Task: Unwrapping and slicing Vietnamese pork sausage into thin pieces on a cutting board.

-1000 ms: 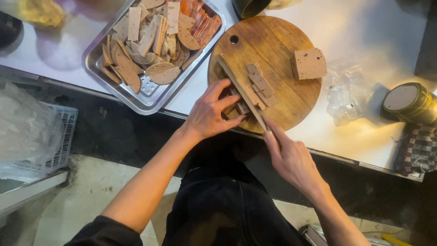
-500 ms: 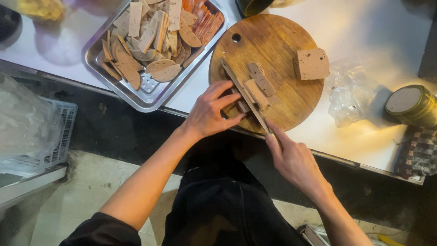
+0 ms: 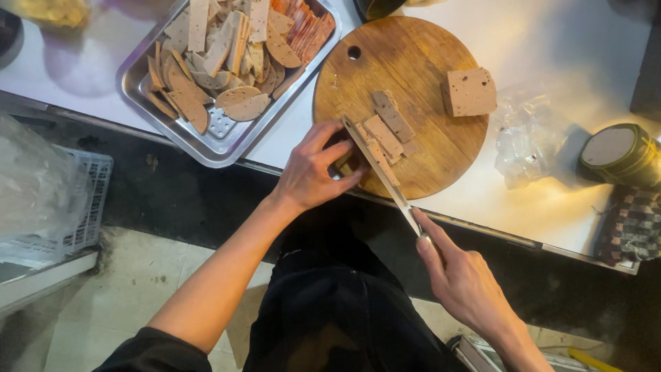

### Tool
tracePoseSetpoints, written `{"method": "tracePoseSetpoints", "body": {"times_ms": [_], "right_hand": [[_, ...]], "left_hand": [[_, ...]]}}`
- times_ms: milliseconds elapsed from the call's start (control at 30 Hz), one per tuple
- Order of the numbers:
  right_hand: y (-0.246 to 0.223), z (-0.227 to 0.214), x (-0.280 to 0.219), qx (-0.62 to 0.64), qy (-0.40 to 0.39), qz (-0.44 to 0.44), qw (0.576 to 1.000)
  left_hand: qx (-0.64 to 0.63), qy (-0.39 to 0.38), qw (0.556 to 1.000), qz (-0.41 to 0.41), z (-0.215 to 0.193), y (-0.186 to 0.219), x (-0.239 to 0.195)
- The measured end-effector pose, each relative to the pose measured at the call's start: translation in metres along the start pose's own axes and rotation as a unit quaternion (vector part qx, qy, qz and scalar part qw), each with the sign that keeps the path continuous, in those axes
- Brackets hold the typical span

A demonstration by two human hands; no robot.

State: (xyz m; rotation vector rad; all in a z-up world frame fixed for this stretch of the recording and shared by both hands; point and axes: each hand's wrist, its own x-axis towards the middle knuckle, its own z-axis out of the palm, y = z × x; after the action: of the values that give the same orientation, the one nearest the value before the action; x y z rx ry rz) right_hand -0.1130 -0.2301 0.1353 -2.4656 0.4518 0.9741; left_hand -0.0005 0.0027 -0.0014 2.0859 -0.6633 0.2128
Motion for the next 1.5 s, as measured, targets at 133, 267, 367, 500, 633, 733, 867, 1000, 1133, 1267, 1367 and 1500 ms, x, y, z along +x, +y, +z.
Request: {"method": "tracePoseSetpoints", "body": {"times_ms": [133,267,367,500,633,733,867,1000,1133,1267,1367,1500], "right_hand": [[-0.005,0.007,0.043,0.028,0.069,-0.159,0.984],[-0.007,0.003,0.067,0.039,0.077,-0.167,0.982],[0.003,-0.007,0.063,0.111,0.090,-0.132,0.981],[0.040,0.008,0.044,0.076,0.182,-0.267,0.943],[0.011,0.001,0.003,0.074,0.055,-0.021,0.996],[0.012,0.004,-0.005,0.071,0.041,-0.008,0.997],[0.015,0.005,-0.008,0.085,0.039,0.000,0.996],[0.011,-0.001,-0.009,0.076,0.028,0.005,0.997],[0.010,-0.005,-0.006,0.055,0.003,0.023,0.998],[0.003,-0.005,0.013,0.045,0.005,0.013,0.999],[0.000,-0.003,0.054,0.049,0.057,-0.096,0.992],[0.003,-0.004,0.077,0.077,0.078,-0.169,0.980]], "left_hand": [[0.008,0.017,1.000,0.015,0.003,0.002,-0.001],[0.019,0.014,1.000,0.002,-0.001,0.012,0.003],[0.004,0.005,1.000,0.002,0.002,0.016,0.013],[0.034,-0.038,0.999,0.016,0.022,0.010,0.020],[-0.002,-0.033,0.999,-0.021,0.021,0.013,0.010],[0.020,-0.028,0.999,-0.009,0.026,0.004,0.010],[-0.005,-0.015,1.000,-0.011,0.024,0.006,0.011],[-0.013,-0.014,1.000,-0.009,0.025,0.002,0.011],[-0.013,-0.006,1.000,-0.010,0.021,0.005,0.013],[-0.018,-0.009,1.000,-0.012,0.023,0.003,0.011],[-0.005,-0.011,1.000,0.001,0.025,-0.001,0.014],[0.018,-0.033,0.999,0.015,0.021,0.005,0.014]]}}
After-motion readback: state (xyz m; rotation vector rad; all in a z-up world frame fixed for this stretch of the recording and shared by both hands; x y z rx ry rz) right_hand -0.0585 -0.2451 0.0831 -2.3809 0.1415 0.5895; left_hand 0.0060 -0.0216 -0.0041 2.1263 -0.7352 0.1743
